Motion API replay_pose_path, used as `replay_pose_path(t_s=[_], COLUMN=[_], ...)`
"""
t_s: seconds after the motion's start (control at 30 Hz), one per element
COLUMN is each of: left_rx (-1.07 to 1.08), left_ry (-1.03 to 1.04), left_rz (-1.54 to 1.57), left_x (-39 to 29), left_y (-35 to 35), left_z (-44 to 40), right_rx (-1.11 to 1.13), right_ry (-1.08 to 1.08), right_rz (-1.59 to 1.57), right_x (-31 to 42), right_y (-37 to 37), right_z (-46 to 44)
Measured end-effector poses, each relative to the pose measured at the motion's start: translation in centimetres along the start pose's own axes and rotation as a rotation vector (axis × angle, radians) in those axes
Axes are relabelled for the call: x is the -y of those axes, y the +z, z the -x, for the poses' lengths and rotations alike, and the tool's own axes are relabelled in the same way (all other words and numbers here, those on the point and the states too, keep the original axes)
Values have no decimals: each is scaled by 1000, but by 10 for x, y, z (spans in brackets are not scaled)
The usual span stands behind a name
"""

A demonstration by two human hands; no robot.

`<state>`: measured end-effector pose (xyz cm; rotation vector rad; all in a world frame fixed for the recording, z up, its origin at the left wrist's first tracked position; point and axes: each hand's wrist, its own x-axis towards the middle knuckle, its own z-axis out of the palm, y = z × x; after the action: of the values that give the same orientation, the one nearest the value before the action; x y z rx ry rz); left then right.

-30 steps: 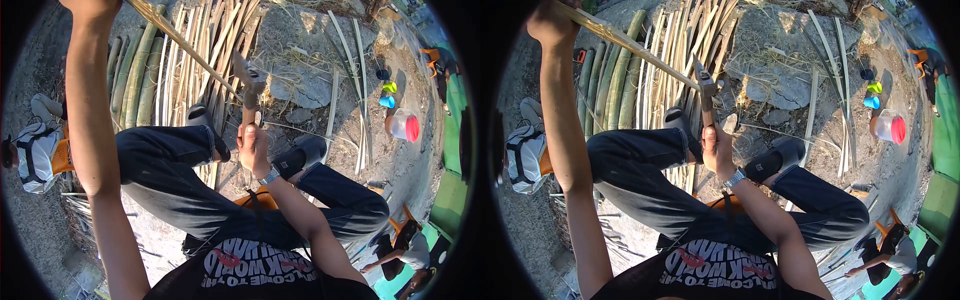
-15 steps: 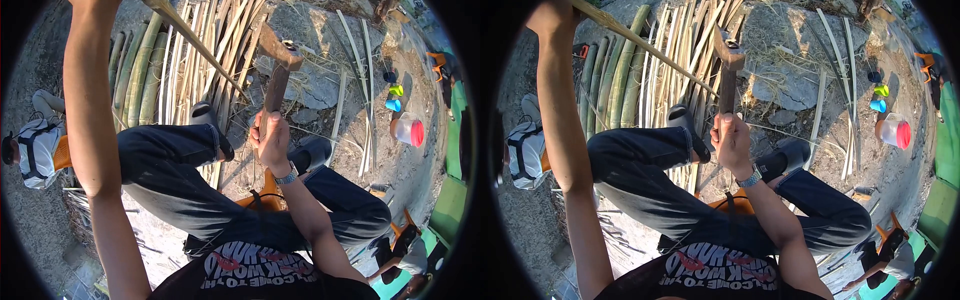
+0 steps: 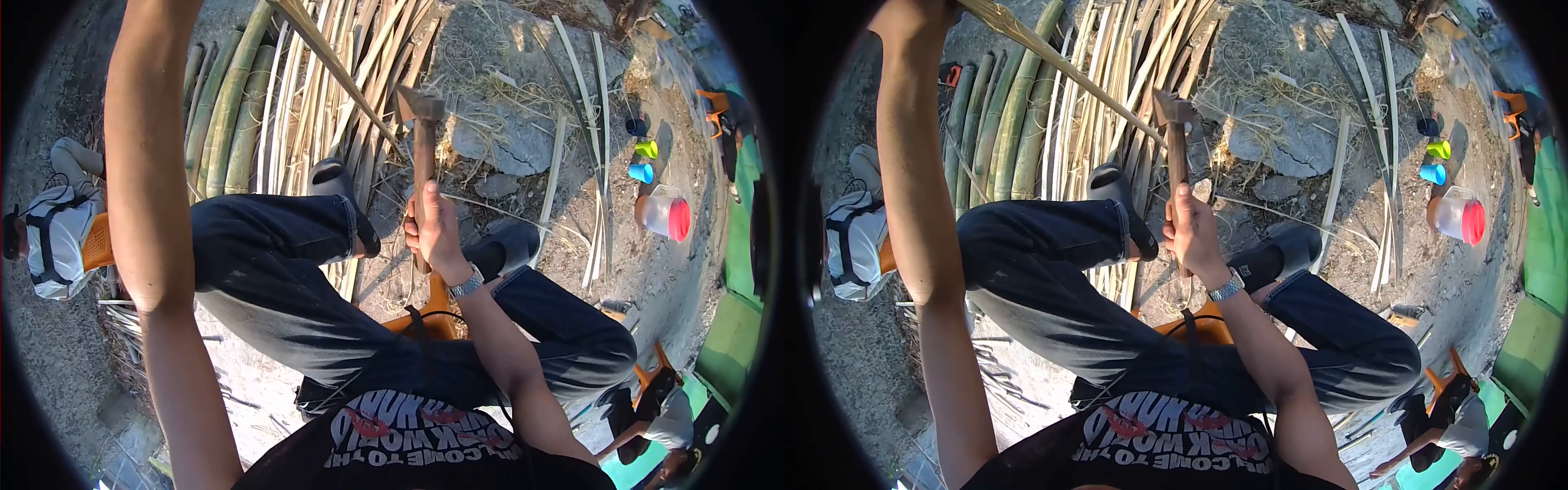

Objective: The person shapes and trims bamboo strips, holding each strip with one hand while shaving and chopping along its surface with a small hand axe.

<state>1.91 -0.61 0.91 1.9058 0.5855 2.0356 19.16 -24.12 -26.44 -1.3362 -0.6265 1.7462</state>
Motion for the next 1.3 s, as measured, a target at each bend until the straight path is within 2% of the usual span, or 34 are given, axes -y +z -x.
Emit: replay_pose_path(t_s=[0.03, 0.13, 0.17, 0.2, 0.27, 0.3, 0.37, 0.4, 0.43, 0.47, 0.5, 0.57, 0.6, 0.63, 0.7, 0.73, 0.77, 0.83, 0.9, 0.93, 0.97, 1.03, 1.07, 1.17, 1.2, 1.23, 1.3], left_rx=[87, 25, -14, -123, -37, 41, -22, -82, -140, 7, 33, -117, -102, -101, -113, -101, -95, -90, -140, -141, -137, -117, -109, -12, -110, -88, -21], left_ry=[-43, -109, -165, -7, -31, -9, -41, -58, -71, -203, -86, -12, 5, -14, -92, -96, -83, -74, -63, -158, -147, -152, -155, -177, -143, -190, -156], left_rz=[82, 39, 1, -207, -201, -173, -203, -234, -262, 25, 22, -129, -121, -119, -156, -148, -132, -113, -88, -118, -111, 20, 81, 62, -83, 86, 61], left_x=[1, 4, 7, -5, -19, -21, -18, -15, -14, -15, -3, 11, 11, 11, 8, 5, 4, 4, 6, -7, -12, -11, -8, 10, -13, 3, 20], left_y=[-4, -12, -16, 5, 0, -1, 4, 9, 13, -4, -11, -12, -9, -10, -19, -17, -13, -6, 3, 11, 11, 6, 2, -20, 2, -15, -25], left_z=[-4, -15, -14, -1, 7, 5, 6, 4, 2, 2, -3, -14, -20, -20, -3, 1, -1, -1, -3, -5, -5, -1, -2, -10, 0, -15, -12], right_rx=[-4, -123, -144, -146, -107, -106, 44, 38, 20, -55, -137, -141, -185, -202, -163, -59, -55, 72, 68, 26, -18, -146, -173, -277, -242, -233, -238], right_ry=[161, 483, 381, 263, 84, 82, -253, -339, -243, -154, -56, 598, 608, 458, 284, 223, 219, -225, -268, -162, -56, 550, 619, 368, 239, 238, -211], right_rz=[205, -248, -227, -186, -130, -122, -226, -146, -71, 253, 572, -267, -302, -192, -210, -286, -269, -168, -97, 96, 287, -230, -324, -81, -118, -87, 261], right_x=[-43, -29, -31, -15, 30, 36, 39, 21, -1, -23, -41, -55, -60, -45, -1, 18, 29, 34, -7, -35, -59, -73, -77, -57, -45, -30, -11], right_y=[-18, -26, -34, -30, -15, -13, -2, 2, 7, 4, -1, -30, -42, -42, -33, -29, -24, -5, 6, 2, -3, -32, -48, -53, -52, -51, -47], right_z=[-29, -28, -28, -20, 5, 6, 15, 11, 2, -13, -27, -45, -46, -36, -12, -9, -8, 1, -10, -25, -39, -52, -55, -34, -31, -34, -33])
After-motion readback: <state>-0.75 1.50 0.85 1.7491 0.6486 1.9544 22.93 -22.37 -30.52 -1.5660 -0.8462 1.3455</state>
